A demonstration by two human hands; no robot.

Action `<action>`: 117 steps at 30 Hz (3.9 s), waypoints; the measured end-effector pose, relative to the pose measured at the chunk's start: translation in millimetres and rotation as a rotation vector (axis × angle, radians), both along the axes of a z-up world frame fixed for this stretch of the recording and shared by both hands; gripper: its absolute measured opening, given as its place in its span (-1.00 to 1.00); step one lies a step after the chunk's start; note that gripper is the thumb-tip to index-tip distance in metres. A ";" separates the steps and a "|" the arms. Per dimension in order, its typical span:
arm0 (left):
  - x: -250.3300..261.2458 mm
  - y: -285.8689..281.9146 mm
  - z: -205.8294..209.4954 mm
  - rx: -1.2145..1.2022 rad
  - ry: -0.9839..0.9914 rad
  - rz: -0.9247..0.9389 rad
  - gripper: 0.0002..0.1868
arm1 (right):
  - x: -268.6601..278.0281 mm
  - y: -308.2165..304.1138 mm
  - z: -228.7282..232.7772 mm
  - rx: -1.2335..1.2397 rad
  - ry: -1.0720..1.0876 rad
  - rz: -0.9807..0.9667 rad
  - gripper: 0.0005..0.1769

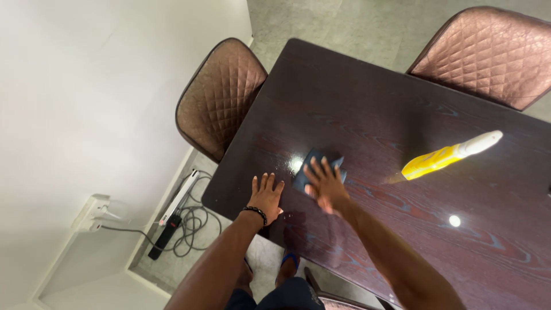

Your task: Wiping a wooden dining table with a cleaning cloth and spray.

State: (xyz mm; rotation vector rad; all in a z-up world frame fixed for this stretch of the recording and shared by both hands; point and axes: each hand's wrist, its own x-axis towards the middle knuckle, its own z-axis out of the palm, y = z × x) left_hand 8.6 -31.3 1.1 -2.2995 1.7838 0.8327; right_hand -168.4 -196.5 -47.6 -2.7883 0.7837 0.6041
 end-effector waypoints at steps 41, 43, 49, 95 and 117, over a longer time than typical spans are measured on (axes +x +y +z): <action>30.2 -3.3 5.0 -0.019 0.019 0.186 -0.10 | 84.9 -59.1 14.3 0.035 0.045 -0.106 -0.12; 27.4 -1.3 11.3 -0.011 0.014 0.178 -0.10 | 90.0 -33.3 29.2 0.049 0.026 -0.041 -0.14; 29.1 2.0 23.4 0.001 0.020 0.179 -0.08 | 37.2 6.5 24.8 0.104 -0.061 0.332 -0.26; 61.2 66.5 -6.6 -0.049 0.032 0.259 -0.07 | 61.8 43.7 9.4 0.097 0.040 0.330 -0.28; 125.0 73.4 -17.6 -0.063 0.013 0.063 -0.05 | 79.5 78.1 10.8 0.136 0.057 0.230 -0.24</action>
